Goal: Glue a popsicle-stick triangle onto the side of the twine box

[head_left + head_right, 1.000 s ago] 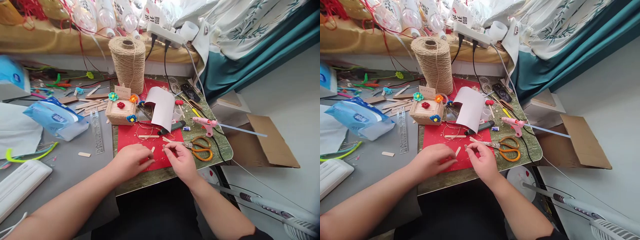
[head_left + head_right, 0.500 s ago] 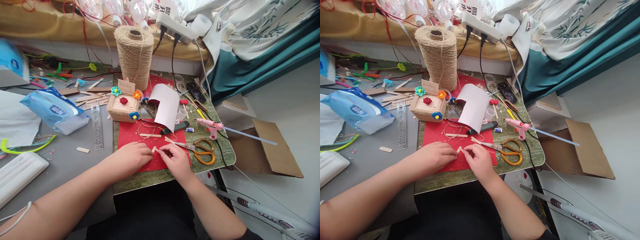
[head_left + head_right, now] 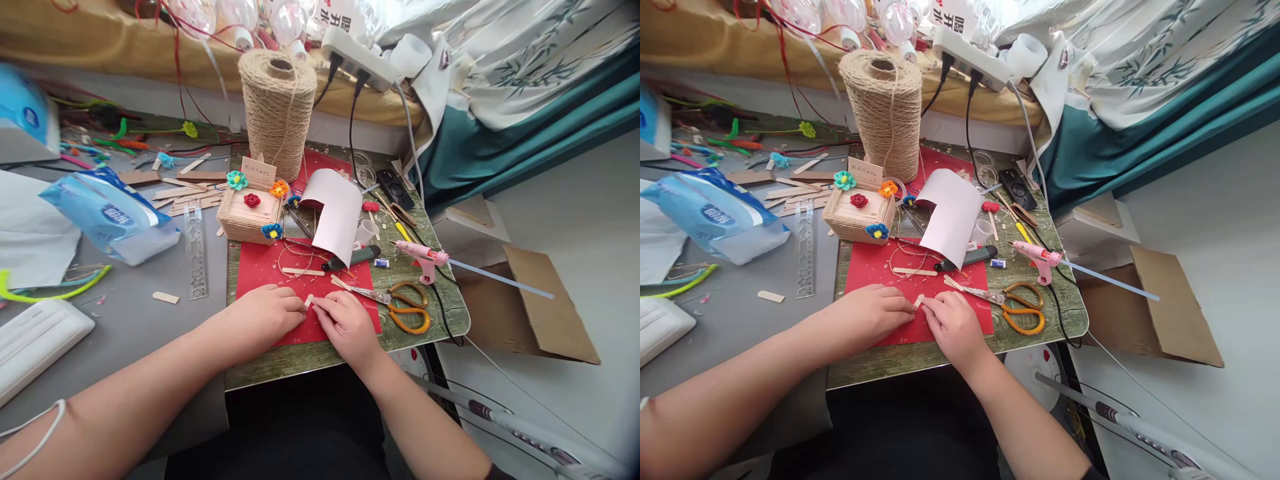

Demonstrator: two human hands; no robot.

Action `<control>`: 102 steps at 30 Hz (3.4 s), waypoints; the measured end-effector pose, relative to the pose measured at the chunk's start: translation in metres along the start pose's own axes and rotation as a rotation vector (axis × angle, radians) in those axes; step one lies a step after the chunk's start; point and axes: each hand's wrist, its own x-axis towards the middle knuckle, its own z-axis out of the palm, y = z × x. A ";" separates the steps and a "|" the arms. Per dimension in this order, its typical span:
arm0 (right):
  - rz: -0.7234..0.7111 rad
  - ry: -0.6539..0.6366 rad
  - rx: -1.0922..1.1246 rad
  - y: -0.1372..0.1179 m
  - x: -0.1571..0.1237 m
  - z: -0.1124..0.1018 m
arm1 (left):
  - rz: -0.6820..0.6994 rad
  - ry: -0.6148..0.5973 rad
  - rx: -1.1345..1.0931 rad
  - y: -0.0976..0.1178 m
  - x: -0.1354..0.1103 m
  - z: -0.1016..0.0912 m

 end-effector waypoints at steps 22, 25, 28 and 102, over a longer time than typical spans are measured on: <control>-0.008 -0.013 -0.012 -0.001 0.001 0.003 | -0.012 0.016 0.004 -0.002 0.002 0.002; -0.013 -0.014 -0.019 -0.001 0.001 0.003 | -0.012 0.008 0.014 -0.001 0.003 0.001; -0.020 -0.012 -0.032 -0.001 0.001 0.003 | -0.012 0.023 0.002 0.000 0.003 0.000; 0.059 0.084 -0.381 0.032 0.012 -0.042 | -0.256 0.270 0.107 -0.010 -0.001 -0.018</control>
